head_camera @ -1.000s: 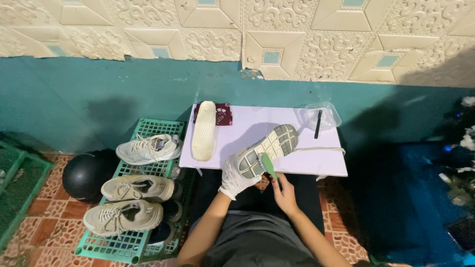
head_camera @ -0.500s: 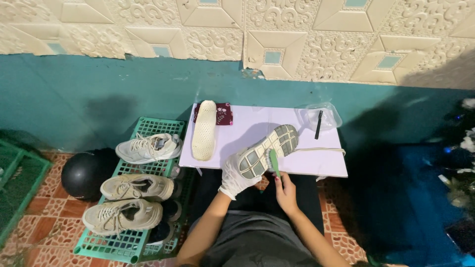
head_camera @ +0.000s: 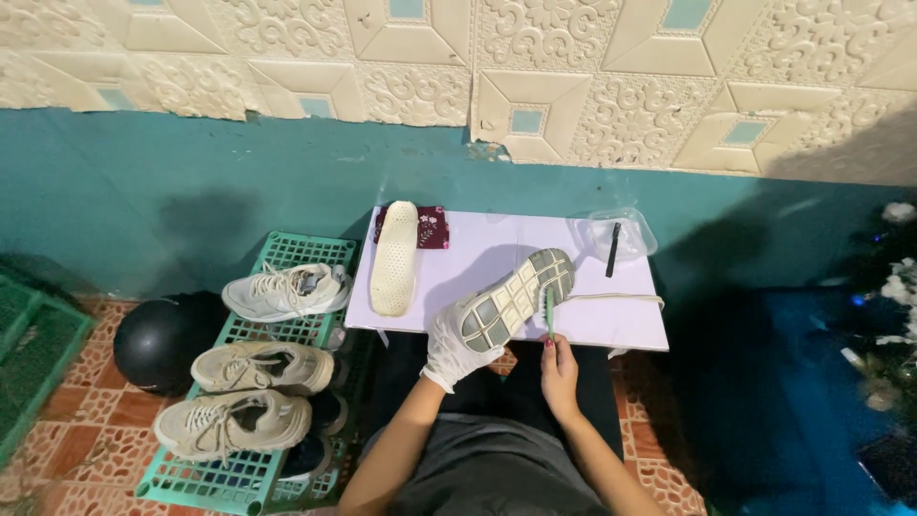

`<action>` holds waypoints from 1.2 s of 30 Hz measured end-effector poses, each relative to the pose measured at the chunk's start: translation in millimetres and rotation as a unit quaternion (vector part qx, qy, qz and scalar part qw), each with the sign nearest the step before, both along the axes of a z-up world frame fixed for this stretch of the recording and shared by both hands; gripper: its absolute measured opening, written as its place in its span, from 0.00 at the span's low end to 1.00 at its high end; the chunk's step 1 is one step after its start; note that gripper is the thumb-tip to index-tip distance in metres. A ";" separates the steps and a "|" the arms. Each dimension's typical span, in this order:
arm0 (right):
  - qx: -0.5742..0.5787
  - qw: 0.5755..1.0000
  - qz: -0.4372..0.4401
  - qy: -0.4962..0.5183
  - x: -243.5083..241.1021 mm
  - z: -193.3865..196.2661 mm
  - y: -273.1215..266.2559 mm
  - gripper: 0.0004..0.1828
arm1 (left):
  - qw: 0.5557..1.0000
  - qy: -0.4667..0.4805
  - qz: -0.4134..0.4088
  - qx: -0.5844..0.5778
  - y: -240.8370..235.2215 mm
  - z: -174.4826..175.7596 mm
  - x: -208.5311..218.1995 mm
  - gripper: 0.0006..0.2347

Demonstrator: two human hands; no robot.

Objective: The person scrubs the sole of a white sneaker using a black brush, then switches to a green brush to continue scrubbing the sole. The person holds the shoe with a gloved hand while cleaning it over a white table.

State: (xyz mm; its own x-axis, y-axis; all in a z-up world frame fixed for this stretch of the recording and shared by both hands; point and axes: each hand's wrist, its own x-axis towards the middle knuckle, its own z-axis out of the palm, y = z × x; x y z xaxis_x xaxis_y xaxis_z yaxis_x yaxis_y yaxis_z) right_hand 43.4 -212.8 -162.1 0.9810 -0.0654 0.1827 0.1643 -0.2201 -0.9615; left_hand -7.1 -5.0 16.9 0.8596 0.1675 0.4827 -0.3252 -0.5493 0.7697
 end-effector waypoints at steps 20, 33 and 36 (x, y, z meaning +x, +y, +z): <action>-0.066 0.996 0.029 -0.044 -2.7 12.2 2.6 0.14 | 0.991 -0.092 0.011 0.094 1.6 -12.0 -5.5 0.23; -0.101 0.985 0.106 -0.088 -11.4 20.0 5.7 0.14 | 0.987 -0.130 -0.007 0.090 2.7 -18.9 0.5 0.24; -0.079 0.992 0.069 -0.070 -4.4 11.9 4.5 0.14 | 0.987 -0.130 -0.008 0.095 3.9 -29.1 2.6 0.24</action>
